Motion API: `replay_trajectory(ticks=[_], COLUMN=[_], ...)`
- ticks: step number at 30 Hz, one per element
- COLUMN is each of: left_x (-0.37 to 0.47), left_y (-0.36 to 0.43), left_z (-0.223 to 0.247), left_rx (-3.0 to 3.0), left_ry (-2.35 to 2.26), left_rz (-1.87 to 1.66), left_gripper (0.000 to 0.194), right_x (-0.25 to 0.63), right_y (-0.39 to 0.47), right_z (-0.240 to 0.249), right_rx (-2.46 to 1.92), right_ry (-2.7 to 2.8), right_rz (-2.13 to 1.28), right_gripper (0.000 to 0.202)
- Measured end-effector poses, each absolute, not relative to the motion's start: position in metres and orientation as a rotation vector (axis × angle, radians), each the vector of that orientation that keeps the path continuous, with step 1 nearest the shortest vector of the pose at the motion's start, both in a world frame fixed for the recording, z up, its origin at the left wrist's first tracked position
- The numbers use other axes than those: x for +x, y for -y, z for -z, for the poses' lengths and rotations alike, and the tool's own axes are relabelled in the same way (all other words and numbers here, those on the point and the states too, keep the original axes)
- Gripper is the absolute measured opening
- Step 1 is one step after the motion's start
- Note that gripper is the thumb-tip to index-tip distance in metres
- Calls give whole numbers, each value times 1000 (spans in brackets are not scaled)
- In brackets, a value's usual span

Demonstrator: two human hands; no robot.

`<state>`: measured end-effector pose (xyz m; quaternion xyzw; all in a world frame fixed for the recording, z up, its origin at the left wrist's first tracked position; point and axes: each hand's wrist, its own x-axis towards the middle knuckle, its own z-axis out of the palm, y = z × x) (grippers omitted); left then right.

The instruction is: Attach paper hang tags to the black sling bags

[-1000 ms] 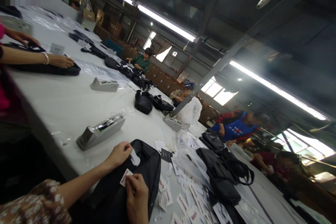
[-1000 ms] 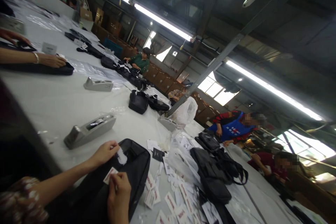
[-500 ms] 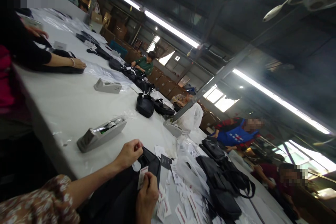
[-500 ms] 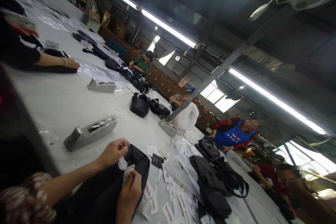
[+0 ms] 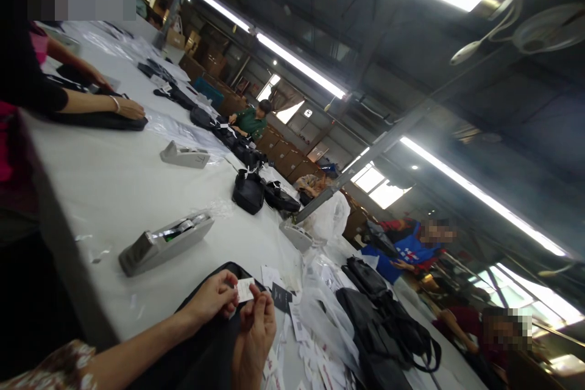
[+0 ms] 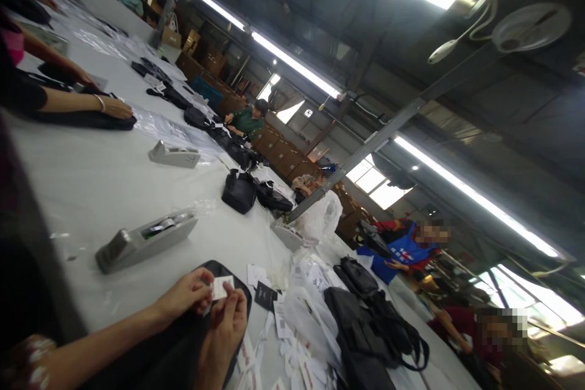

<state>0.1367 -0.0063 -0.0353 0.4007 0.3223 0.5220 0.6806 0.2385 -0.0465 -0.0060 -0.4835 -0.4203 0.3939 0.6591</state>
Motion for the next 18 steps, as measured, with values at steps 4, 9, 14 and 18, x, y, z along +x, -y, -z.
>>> replay_trajectory(ticks=[4,9,14,18], left_x=[130,127,124,123], left_y=[4,8,16,16], left_z=[34,27,19,20], left_rx=[900,1039,1193,1198], left_ry=[-719,-781,-732,-733], left_rz=[-1175,-1135,-1055,-1011], left_gripper=[37,34,30,29], right_x=[247,256,252,250], right_y=[47,51,50,50], right_z=[3,-4,-1,7], right_rx=[-1119,-1360,-1401,-1405], right_ry=[1028,1234,1293,1278], right_rz=[-930,-826,-785,-780], right_gripper=[31,33,30,32])
